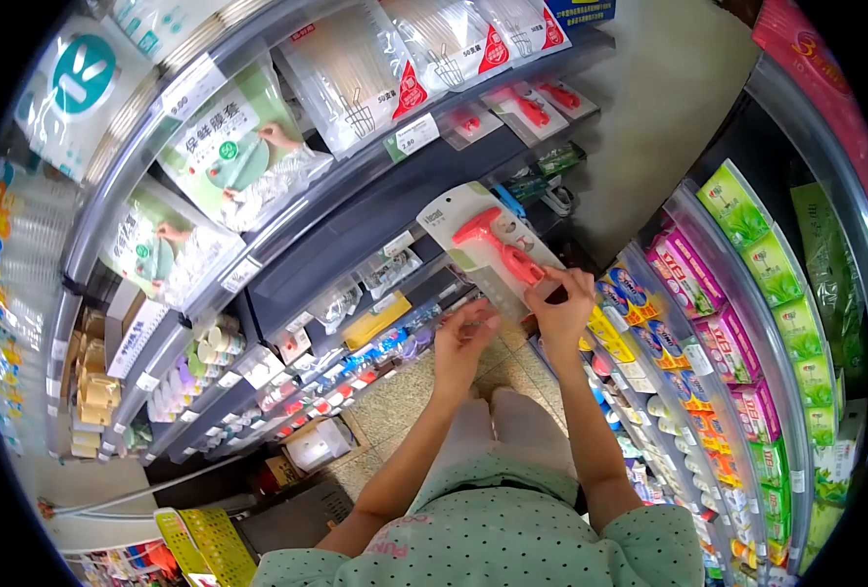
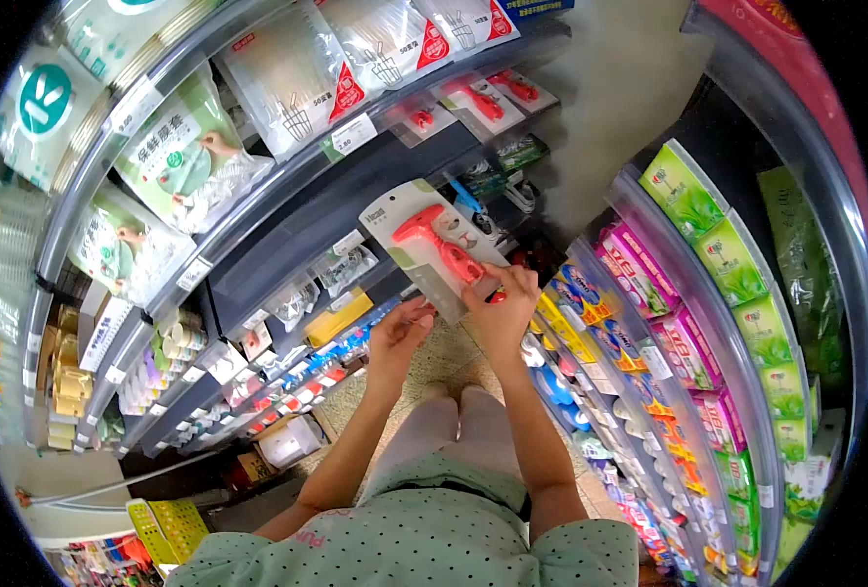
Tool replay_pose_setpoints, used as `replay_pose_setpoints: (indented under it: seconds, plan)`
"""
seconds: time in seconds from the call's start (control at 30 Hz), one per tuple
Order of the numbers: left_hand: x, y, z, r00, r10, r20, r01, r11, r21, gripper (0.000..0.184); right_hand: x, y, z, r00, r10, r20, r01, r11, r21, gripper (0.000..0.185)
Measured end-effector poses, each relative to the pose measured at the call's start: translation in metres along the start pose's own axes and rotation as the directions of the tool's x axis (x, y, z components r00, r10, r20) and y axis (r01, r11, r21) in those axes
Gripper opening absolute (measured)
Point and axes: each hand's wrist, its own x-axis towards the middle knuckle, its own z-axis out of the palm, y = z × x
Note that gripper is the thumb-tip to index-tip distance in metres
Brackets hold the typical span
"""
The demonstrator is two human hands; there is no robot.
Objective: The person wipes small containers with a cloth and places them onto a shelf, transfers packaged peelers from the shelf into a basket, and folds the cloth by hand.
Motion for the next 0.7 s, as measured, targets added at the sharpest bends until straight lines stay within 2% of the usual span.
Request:
replay_pose_setpoints:
  seconds: [0.13, 0.23, 0.33, 0.5, 0.7]
  plan:
    - [-0.030, 0.008, 0.008, 0.999, 0.040, -0.010, -0.041, 0.998, -0.053, 0.040, -0.015, -0.014, -0.016, 0.997, -0.082, 0.014, 0.081, 0.994, 0.079, 0.036]
    - [-0.057, 0.014, 0.013, 0.979, 0.112, -0.171, -0.121, 0.992, -0.044, 0.049, -0.026, -0.032, -0.023, 0.994, -0.090, 0.058, 0.082, 0.988, 0.131, 0.035]
    - [-0.076, 0.014, 0.006, 0.967, 0.111, -0.231, -0.153, 0.973, -0.172, 0.059, -0.039, -0.056, -0.027, 0.984, -0.135, 0.115, 0.110, 0.973, 0.204, 0.037]
    - [-0.110, 0.023, -0.017, 0.899, 0.148, -0.412, -0.237, 0.956, -0.172, 0.061, -0.063, -0.091, -0.018, 0.950, -0.228, 0.212, 0.152, 0.934, 0.324, 0.039]
    - [-0.162, 0.041, -0.065, 0.811, 0.172, -0.560, -0.303, 0.941, -0.150, 0.059, -0.105, -0.154, -0.012, 0.872, -0.301, 0.385, 0.096, 0.877, 0.470, 0.038]
